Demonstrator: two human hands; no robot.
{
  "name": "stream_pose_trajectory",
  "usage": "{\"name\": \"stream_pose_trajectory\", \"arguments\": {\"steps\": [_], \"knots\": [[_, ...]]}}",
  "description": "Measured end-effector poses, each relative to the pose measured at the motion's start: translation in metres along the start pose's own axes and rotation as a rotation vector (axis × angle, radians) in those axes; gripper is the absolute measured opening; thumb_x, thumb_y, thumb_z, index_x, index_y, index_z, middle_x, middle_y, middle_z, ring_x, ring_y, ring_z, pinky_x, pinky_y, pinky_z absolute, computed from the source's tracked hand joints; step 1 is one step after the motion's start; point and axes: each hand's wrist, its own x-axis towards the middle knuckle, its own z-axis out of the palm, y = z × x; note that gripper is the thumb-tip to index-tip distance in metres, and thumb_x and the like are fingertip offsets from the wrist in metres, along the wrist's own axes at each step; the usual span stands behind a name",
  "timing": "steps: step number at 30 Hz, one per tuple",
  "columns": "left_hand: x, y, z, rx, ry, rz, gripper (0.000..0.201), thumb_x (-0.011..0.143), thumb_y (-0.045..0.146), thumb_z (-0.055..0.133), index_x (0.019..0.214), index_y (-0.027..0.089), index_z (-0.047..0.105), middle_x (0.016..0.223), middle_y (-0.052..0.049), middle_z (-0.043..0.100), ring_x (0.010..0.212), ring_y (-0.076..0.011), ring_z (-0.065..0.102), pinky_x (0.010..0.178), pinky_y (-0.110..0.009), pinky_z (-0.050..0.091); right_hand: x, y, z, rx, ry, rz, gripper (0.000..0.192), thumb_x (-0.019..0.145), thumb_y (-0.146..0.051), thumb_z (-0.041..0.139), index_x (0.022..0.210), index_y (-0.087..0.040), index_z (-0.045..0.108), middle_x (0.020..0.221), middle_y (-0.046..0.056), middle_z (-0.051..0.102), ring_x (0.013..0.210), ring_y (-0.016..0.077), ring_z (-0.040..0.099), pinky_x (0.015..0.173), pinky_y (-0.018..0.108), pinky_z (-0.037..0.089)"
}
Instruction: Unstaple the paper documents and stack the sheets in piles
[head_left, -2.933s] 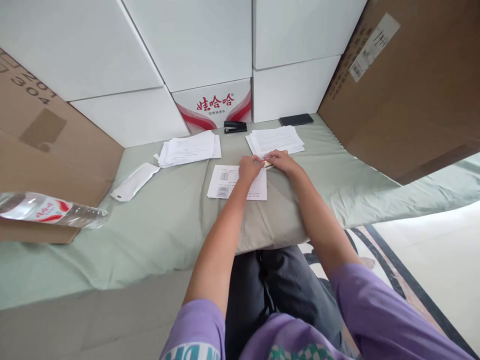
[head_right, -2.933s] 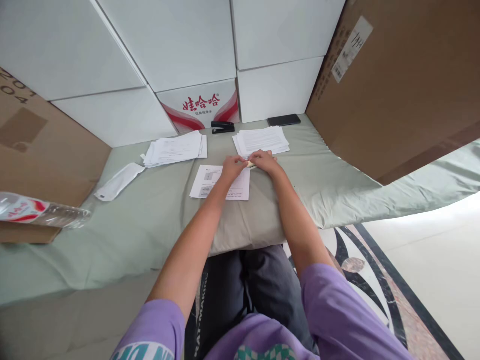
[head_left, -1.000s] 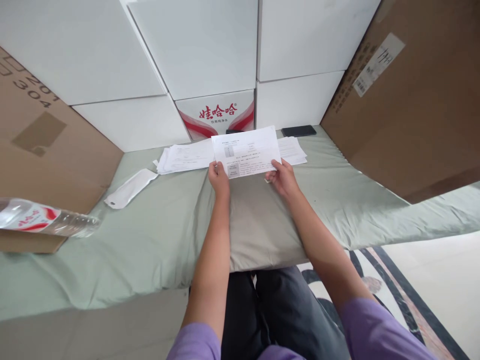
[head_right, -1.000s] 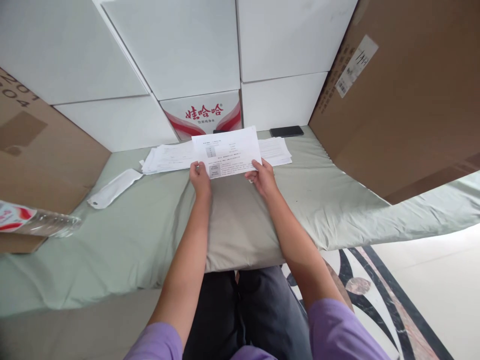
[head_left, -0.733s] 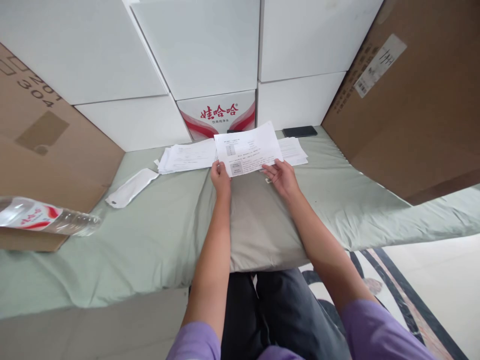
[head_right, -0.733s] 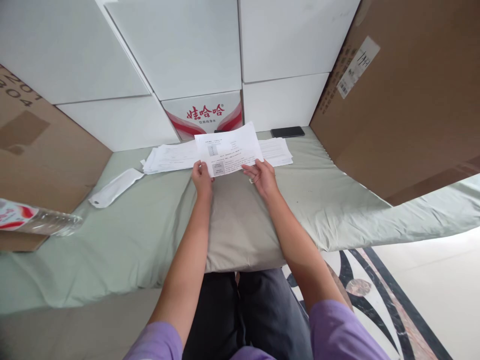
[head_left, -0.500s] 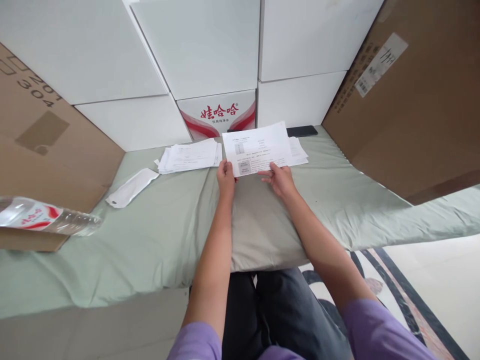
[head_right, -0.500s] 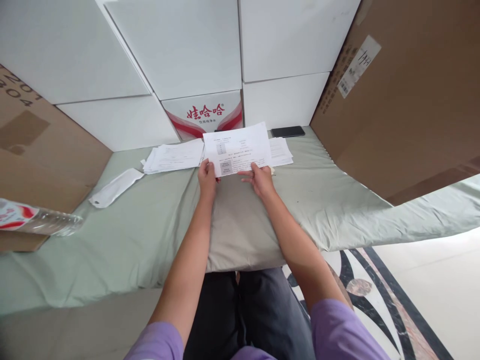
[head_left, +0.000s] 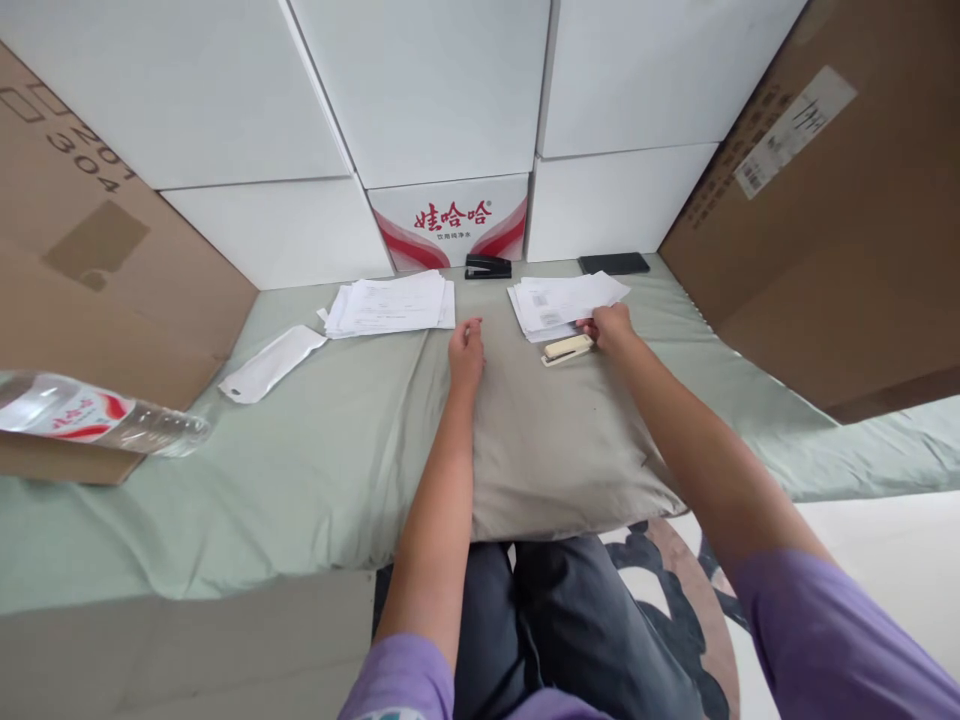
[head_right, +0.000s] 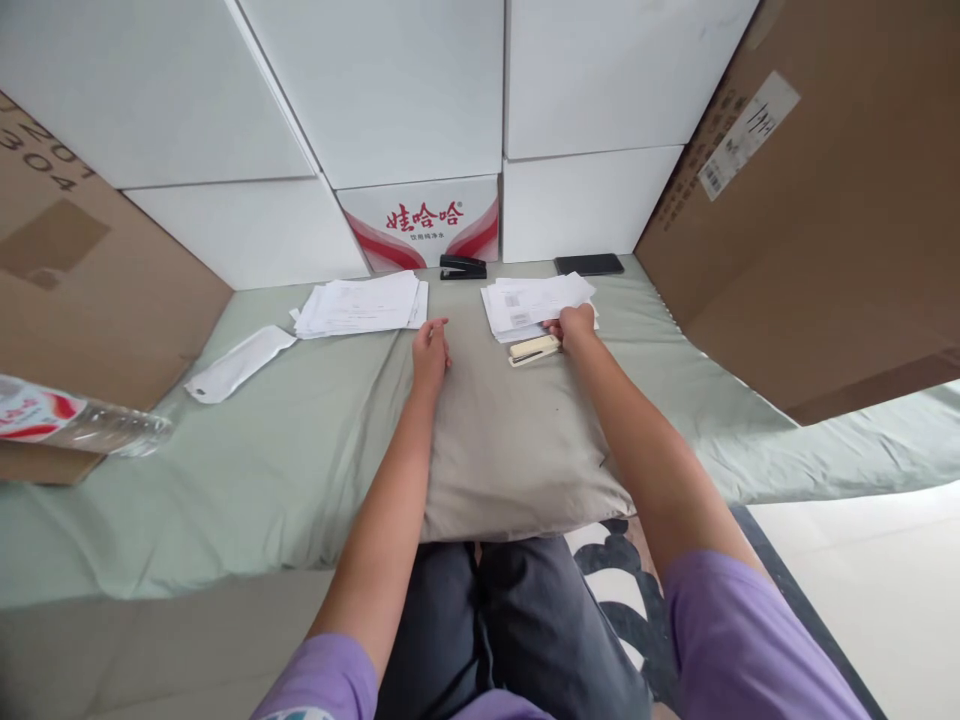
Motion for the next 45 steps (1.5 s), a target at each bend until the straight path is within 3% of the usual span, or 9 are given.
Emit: {"name": "stream_pose_trajectory", "arguments": {"steps": [9, 13, 18, 22, 24, 31, 37, 41, 45], "knots": [[0.000, 0.002, 0.001, -0.016, 0.015, -0.020, 0.033, 0.097, 0.048, 0.053, 0.104, 0.019, 0.066, 0.054, 0.007, 0.034, 0.044, -0.0090, 0.033, 0.042, -0.022, 0.032, 0.021, 0.000, -0.013, -0.257, -0.058, -0.052, 0.027, 0.077, 0.003, 0.047, 0.095, -0.013, 0.059, 0.065, 0.002, 0.062, 0.041, 0.0108, 0.055, 0.037, 0.020, 0.040], [0.000, 0.005, 0.001, -0.036, 0.031, -0.039, 0.021, 0.095, 0.037, 0.055, 0.102, 0.020, 0.065, 0.054, 0.007, 0.036, 0.043, -0.0083, 0.033, 0.042, -0.022, 0.031, 0.028, -0.001, -0.023, -0.599, -0.059, -0.155, 0.016, 0.078, -0.006, 0.059, 0.093, -0.010, 0.063, 0.073, 0.010, 0.067, 0.062, 0.0185, 0.066, 0.054, 0.031, 0.052], [0.003, 0.004, 0.000, -0.059, 0.029, -0.085, 0.017, 0.095, 0.025, 0.047, 0.106, 0.021, 0.059, 0.055, 0.007, 0.042, 0.043, -0.0090, 0.036, 0.043, -0.021, 0.030, 0.008, -0.004, -0.038, -0.855, 0.165, -0.292, 0.059, 0.076, -0.029, 0.074, 0.124, -0.002, 0.054, 0.120, 0.028, 0.064, 0.116, 0.0353, 0.063, 0.095, 0.045, 0.052], [0.006, 0.003, 0.000, -0.130, 0.085, -0.106, 0.017, 0.092, 0.019, 0.044, 0.107, 0.021, 0.052, 0.061, 0.007, 0.048, 0.045, -0.0092, 0.040, 0.044, -0.021, 0.031, -0.046, -0.004, -0.022, -0.666, 0.358, -0.364, 0.039, 0.087, -0.030, 0.058, 0.118, -0.009, 0.053, 0.107, 0.020, 0.066, 0.102, 0.0306, 0.063, 0.090, 0.044, 0.050], [0.007, 0.004, -0.001, -0.136, 0.101, -0.102, 0.018, 0.089, 0.014, 0.044, 0.104, 0.021, 0.051, 0.064, 0.007, 0.051, 0.044, -0.0086, 0.038, 0.044, -0.021, 0.031, -0.079, 0.002, 0.005, -0.555, 0.258, -0.523, 0.008, 0.087, -0.025, 0.053, 0.090, -0.018, 0.056, 0.086, 0.009, 0.063, 0.088, 0.0236, 0.060, 0.083, 0.038, 0.048], [0.007, 0.014, -0.029, 0.220, 0.123, 0.192, 0.014, 0.090, 0.018, 0.048, 0.093, 0.022, 0.060, 0.071, 0.001, 0.062, 0.065, -0.0146, 0.058, 0.068, -0.027, 0.047, -0.148, 0.057, 0.105, -0.280, -0.208, -0.670, 0.030, 0.086, -0.022, 0.050, 0.063, -0.025, 0.030, 0.058, -0.005, 0.033, 0.061, 0.0144, 0.033, 0.061, 0.029, 0.029], [0.019, 0.013, -0.065, 0.541, 0.191, 0.294, 0.017, 0.085, 0.016, 0.058, 0.099, 0.022, 0.066, 0.110, -0.010, 0.070, 0.108, -0.0239, 0.063, 0.100, -0.038, 0.046, -0.143, 0.075, 0.101, -0.296, -0.277, -0.705, 0.030, 0.084, -0.021, 0.049, 0.064, -0.025, 0.028, 0.059, -0.005, 0.031, 0.061, 0.0139, 0.032, 0.059, 0.029, 0.024], [0.037, 0.005, -0.074, 0.772, 0.198, 0.253, 0.042, 0.081, 0.020, 0.068, 0.122, 0.025, 0.063, 0.142, -0.014, 0.059, 0.141, -0.0330, 0.045, 0.114, -0.053, 0.030, -0.142, 0.074, 0.101, -0.311, -0.296, -0.710, 0.030, 0.085, -0.024, 0.050, 0.064, -0.025, 0.029, 0.059, -0.005, 0.032, 0.061, 0.0137, 0.032, 0.059, 0.029, 0.024], [0.050, 0.002, -0.074, 0.851, 0.151, 0.238, 0.034, 0.087, 0.025, 0.063, 0.122, 0.025, 0.065, 0.141, -0.016, 0.061, 0.145, -0.0346, 0.041, 0.117, -0.059, 0.015, -0.142, 0.075, 0.104, -0.301, -0.297, -0.685, 0.029, 0.085, -0.024, 0.049, 0.065, -0.024, 0.029, 0.059, -0.005, 0.033, 0.060, 0.0136, 0.033, 0.060, 0.029, 0.025]]}}
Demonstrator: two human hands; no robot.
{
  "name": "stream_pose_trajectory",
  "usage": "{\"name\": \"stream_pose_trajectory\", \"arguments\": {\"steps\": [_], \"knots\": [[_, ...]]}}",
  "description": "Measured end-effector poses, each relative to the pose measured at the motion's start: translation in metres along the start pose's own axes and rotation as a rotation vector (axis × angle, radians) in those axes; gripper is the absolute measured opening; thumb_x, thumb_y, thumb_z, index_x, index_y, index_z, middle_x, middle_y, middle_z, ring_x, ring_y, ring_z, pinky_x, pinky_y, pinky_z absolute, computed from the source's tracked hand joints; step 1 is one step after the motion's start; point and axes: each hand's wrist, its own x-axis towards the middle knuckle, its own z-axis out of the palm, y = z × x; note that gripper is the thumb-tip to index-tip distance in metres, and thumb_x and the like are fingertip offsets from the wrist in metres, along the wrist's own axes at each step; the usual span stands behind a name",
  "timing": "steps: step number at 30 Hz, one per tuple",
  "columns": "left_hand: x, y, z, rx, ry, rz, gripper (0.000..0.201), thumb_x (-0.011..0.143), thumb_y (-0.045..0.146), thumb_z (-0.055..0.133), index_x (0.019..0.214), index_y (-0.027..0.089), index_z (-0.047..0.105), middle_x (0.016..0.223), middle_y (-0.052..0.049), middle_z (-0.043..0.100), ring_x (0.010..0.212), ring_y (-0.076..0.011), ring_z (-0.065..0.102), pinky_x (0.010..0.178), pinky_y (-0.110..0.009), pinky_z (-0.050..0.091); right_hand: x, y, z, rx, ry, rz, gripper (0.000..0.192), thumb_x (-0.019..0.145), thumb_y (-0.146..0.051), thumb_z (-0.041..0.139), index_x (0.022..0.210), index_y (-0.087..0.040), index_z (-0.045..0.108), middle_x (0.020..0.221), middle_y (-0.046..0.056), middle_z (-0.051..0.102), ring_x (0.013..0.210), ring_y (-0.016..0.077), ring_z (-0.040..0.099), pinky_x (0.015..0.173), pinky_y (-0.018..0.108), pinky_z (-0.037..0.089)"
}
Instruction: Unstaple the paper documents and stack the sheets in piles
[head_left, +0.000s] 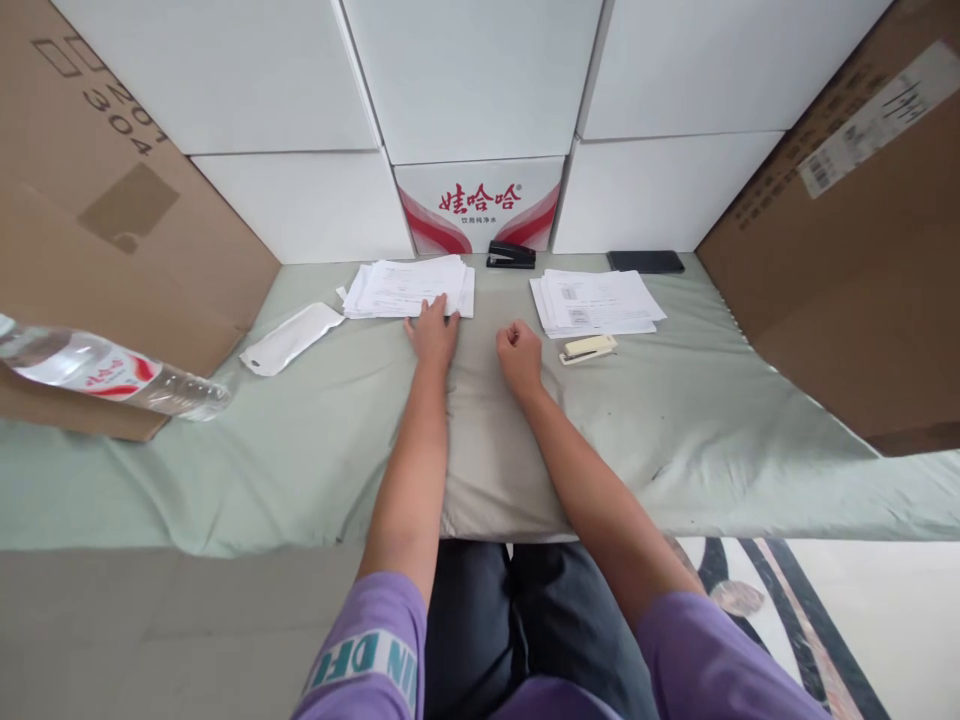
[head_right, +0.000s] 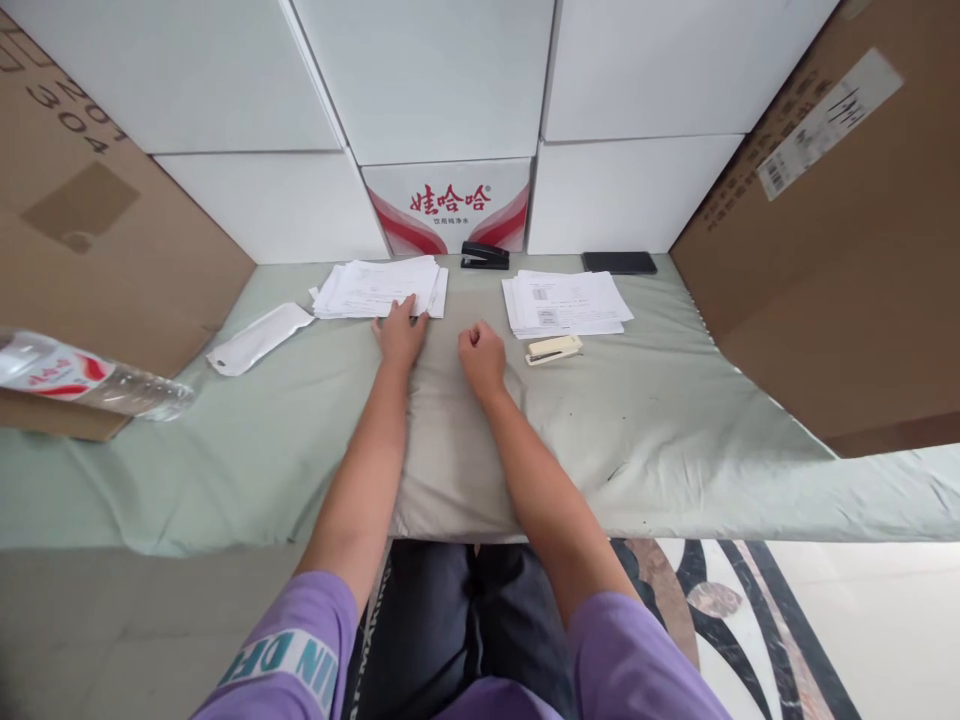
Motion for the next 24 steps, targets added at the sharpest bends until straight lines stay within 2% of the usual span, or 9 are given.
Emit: {"name": "stream_pose_trajectory", "arguments": {"steps": [3, 7, 11, 13, 16, 18, 20, 22, 24], "knots": [[0.002, 0.001, 0.001, -0.028, 0.045, -0.026, 0.017, 0.093, 0.024, 0.054, 0.099, 0.023, 0.070, 0.122, -0.016, 0.071, 0.132, -0.0332, 0.053, 0.115, -0.057, 0.018, 0.000, 0.000, 0.000, 0.005, 0.005, 0.008, 0.030, 0.085, -0.023, 0.051, 0.064, -0.024, 0.030, 0.059, -0.006, 0.033, 0.060, 0.0134, 0.033, 0.060, 0.029, 0.025], [0.006, -0.001, -0.002, -0.138, 0.173, -0.101, 0.020, 0.093, 0.023, 0.053, 0.075, 0.022, 0.061, 0.081, -0.009, 0.068, 0.101, -0.0267, 0.063, 0.106, -0.047, 0.032, 0.000, 0.001, 0.001, 0.031, 0.013, 0.012, 0.030, 0.084, -0.021, 0.052, 0.064, -0.024, 0.031, 0.059, -0.006, 0.033, 0.060, 0.0127, 0.033, 0.060, 0.029, 0.025], [0.009, 0.007, -0.019, -0.151, 0.313, 0.002, 0.021, 0.098, 0.026, 0.047, 0.083, 0.022, 0.059, 0.087, -0.008, 0.068, 0.093, -0.0219, 0.062, 0.092, -0.035, 0.041, 0.002, 0.001, 0.001, 0.198, 0.001, 0.025, 0.030, 0.086, -0.028, 0.056, 0.064, -0.023, 0.037, 0.058, -0.006, 0.037, 0.058, 0.0109, 0.037, 0.058, 0.026, 0.031], [0.006, 0.019, -0.027, -0.126, 0.238, 0.190, 0.022, 0.100, 0.028, 0.045, 0.088, 0.021, 0.062, 0.094, -0.009, 0.070, 0.093, -0.0201, 0.062, 0.088, -0.032, 0.043, 0.006, 0.002, 0.000, 0.395, -0.072, 0.102, 0.030, 0.089, -0.042, 0.057, 0.069, -0.022, 0.046, 0.061, -0.005, 0.049, 0.057, 0.0107, 0.045, 0.055, 0.024, 0.036], [-0.009, 0.044, -0.031, -0.100, -0.090, 0.465, 0.021, 0.097, 0.030, 0.051, 0.090, 0.021, 0.068, 0.094, -0.007, 0.073, 0.086, -0.0180, 0.064, 0.081, -0.029, 0.046, 0.014, 0.007, 0.000, 0.704, -0.194, 0.267, 0.045, 0.086, -0.063, 0.057, 0.095, -0.019, 0.059, 0.080, 0.002, 0.068, 0.065, 0.0155, 0.063, 0.051, 0.025, 0.048], [-0.021, 0.058, -0.026, -0.096, -0.320, 0.564, 0.019, 0.094, 0.029, 0.056, 0.088, 0.021, 0.072, 0.090, -0.005, 0.075, 0.080, -0.0172, 0.065, 0.076, -0.028, 0.047, 0.019, 0.013, 0.002, 0.790, -0.142, 0.302, 0.051, 0.082, -0.065, 0.060, 0.105, -0.020, 0.059, 0.091, 0.004, 0.071, 0.075, 0.0186, 0.069, 0.057, 0.029, 0.056], [-0.029, 0.065, -0.018, -0.128, -0.452, 0.596, 0.016, 0.091, 0.029, 0.060, 0.087, 0.022, 0.074, 0.088, -0.003, 0.076, 0.076, -0.0164, 0.065, 0.074, -0.028, 0.048, 0.022, 0.019, 0.004, 0.755, -0.015, 0.270, 0.044, 0.081, -0.057, 0.063, 0.103, -0.019, 0.060, 0.095, 0.005, 0.072, 0.085, 0.0194, 0.069, 0.070, 0.033, 0.061], [-0.031, 0.061, -0.012, -0.183, -0.444, 0.558, 0.018, 0.090, 0.032, 0.060, 0.085, 0.021, 0.074, 0.085, -0.003, 0.075, 0.075, -0.0166, 0.066, 0.074, -0.028, 0.050, 0.022, 0.023, 0.006, 0.692, 0.086, 0.245, 0.035, 0.081, -0.047, 0.061, 0.102, -0.019, 0.061, 0.101, 0.006, 0.071, 0.094, 0.0198, 0.068, 0.079, 0.037, 0.062], [-0.023, 0.048, -0.010, -0.207, -0.297, 0.466, 0.024, 0.093, 0.035, 0.056, 0.087, 0.020, 0.074, 0.090, -0.007, 0.076, 0.083, -0.0191, 0.068, 0.080, -0.031, 0.052, 0.022, 0.023, 0.006, 0.706, 0.151, 0.254, 0.034, 0.082, -0.040, 0.056, 0.110, -0.020, 0.059, 0.112, 0.007, 0.069, 0.101, 0.0201, 0.067, 0.080, 0.039, 0.063]]}}
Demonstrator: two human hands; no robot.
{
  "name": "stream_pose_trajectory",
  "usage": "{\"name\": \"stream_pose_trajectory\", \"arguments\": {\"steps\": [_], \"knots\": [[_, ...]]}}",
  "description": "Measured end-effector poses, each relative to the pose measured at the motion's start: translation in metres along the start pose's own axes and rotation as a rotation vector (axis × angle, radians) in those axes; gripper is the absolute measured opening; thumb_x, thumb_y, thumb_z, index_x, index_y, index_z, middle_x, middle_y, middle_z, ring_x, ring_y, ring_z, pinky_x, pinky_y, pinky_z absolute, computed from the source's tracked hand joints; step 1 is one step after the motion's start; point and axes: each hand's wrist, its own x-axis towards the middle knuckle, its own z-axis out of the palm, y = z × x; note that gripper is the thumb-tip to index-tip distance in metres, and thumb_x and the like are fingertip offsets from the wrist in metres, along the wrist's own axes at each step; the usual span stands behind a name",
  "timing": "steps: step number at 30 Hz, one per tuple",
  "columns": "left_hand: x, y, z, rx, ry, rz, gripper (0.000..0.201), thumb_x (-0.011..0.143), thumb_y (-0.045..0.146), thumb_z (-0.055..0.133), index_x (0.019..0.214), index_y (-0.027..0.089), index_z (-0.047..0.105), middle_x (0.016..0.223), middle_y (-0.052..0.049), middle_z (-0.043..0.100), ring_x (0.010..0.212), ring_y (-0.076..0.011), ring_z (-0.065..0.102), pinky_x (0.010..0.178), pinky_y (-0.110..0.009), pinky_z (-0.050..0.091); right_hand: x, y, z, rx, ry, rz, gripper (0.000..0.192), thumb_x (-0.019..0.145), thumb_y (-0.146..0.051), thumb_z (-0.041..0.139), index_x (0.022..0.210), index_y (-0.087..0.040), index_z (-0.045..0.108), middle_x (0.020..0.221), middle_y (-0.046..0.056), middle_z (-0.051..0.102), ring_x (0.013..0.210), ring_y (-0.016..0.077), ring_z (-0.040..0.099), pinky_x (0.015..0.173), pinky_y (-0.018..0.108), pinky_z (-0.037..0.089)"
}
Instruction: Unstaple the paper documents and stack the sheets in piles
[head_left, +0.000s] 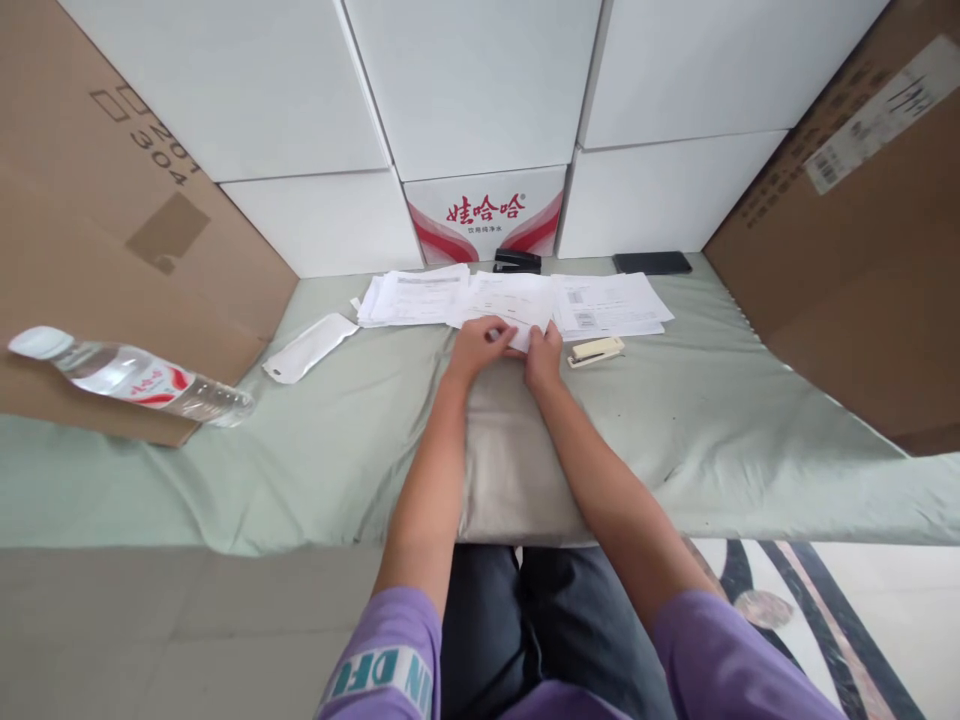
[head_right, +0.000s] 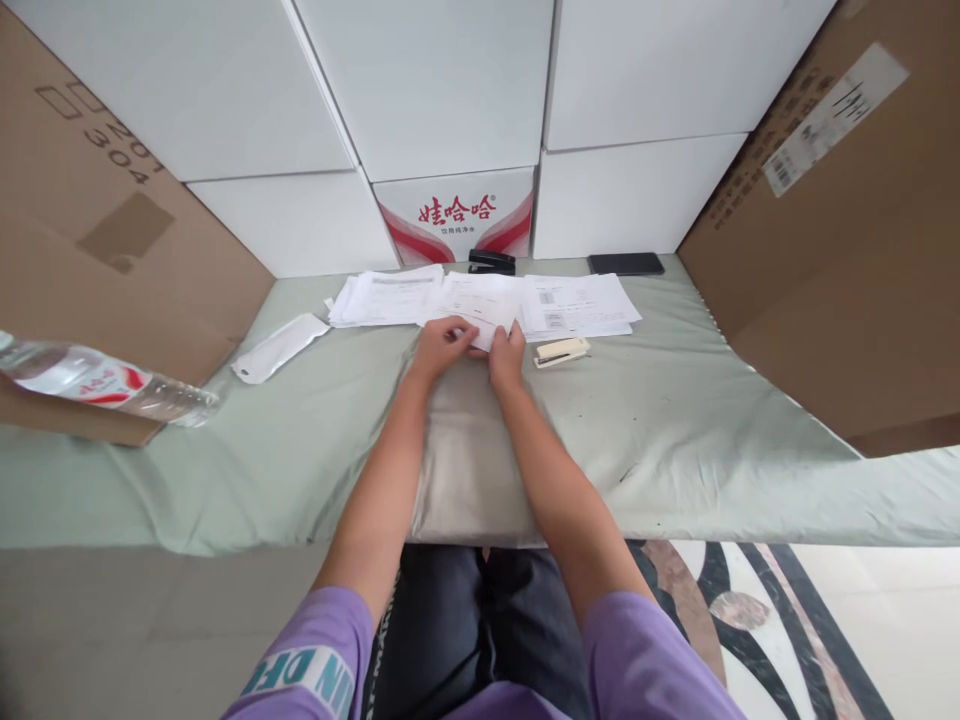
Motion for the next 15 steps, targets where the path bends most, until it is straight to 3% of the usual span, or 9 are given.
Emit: {"name": "stream_pose_trajectory", "arguments": {"steps": [2, 3, 6, 8, 10, 15], "knots": [[0.002, -0.020, -0.009, 0.098, 0.176, -0.104, 0.026, 0.095, 0.033, 0.054, 0.105, 0.021, 0.074, 0.113, -0.012, 0.075, 0.109, -0.0244, 0.066, 0.098, -0.039, 0.049, -0.001, -0.003, -0.001, 0.102, 0.034, 0.009, 0.040, 0.084, -0.035, 0.052, 0.123, -0.024, 0.053, 0.123, 0.007, 0.065, 0.106, 0.0193, 0.066, 0.078, 0.041, 0.064], [0.003, -0.031, -0.014, 0.171, 0.190, -0.157, 0.031, 0.092, 0.032, 0.058, 0.119, 0.022, 0.070, 0.130, -0.013, 0.069, 0.126, -0.0280, 0.059, 0.109, -0.046, 0.042, -0.001, -0.004, -0.001, 0.160, 0.041, 0.015, 0.044, 0.084, -0.032, 0.051, 0.128, -0.026, 0.049, 0.127, 0.006, 0.063, 0.108, 0.0186, 0.065, 0.079, 0.041, 0.065], [0.004, -0.055, -0.024, 0.313, 0.063, -0.336, 0.061, 0.089, 0.037, 0.064, 0.147, 0.027, 0.050, 0.160, -0.011, 0.044, 0.152, -0.0338, 0.029, 0.121, -0.063, 0.016, -0.001, -0.009, -0.002, 0.295, 0.005, 0.048, 0.052, 0.084, -0.026, 0.051, 0.135, -0.030, 0.043, 0.136, 0.004, 0.058, 0.116, 0.0167, 0.062, 0.086, 0.042, 0.064], [0.004, -0.062, -0.025, 0.345, 0.000, -0.406, 0.063, 0.092, 0.040, 0.059, 0.152, 0.028, 0.044, 0.161, -0.010, 0.042, 0.155, -0.0328, 0.025, 0.121, -0.067, 0.006, -0.001, -0.010, -0.001, 0.346, -0.014, 0.079, 0.054, 0.083, -0.023, 0.052, 0.136, -0.032, 0.043, 0.139, 0.004, 0.056, 0.117, 0.0163, 0.061, 0.091, 0.043, 0.062], [0.004, -0.064, -0.022, 0.370, 0.013, -0.430, 0.060, 0.093, 0.040, 0.057, 0.151, 0.028, 0.046, 0.155, -0.011, 0.050, 0.152, -0.0315, 0.030, 0.122, -0.065, 0.004, -0.001, -0.010, 0.000, 0.374, -0.024, 0.104, 0.054, 0.082, -0.021, 0.053, 0.135, -0.031, 0.045, 0.139, 0.004, 0.056, 0.118, 0.0162, 0.061, 0.093, 0.045, 0.061], [0.004, -0.061, -0.015, 0.414, 0.143, -0.455, 0.040, 0.090, 0.039, 0.063, 0.128, 0.027, 0.067, 0.133, -0.012, 0.068, 0.137, -0.0319, 0.049, 0.120, -0.060, 0.016, -0.004, -0.013, 0.003, 0.412, -0.015, 0.151, 0.052, 0.081, -0.018, 0.053, 0.131, -0.030, 0.049, 0.135, 0.003, 0.059, 0.117, 0.0162, 0.061, 0.094, 0.045, 0.061]]}}
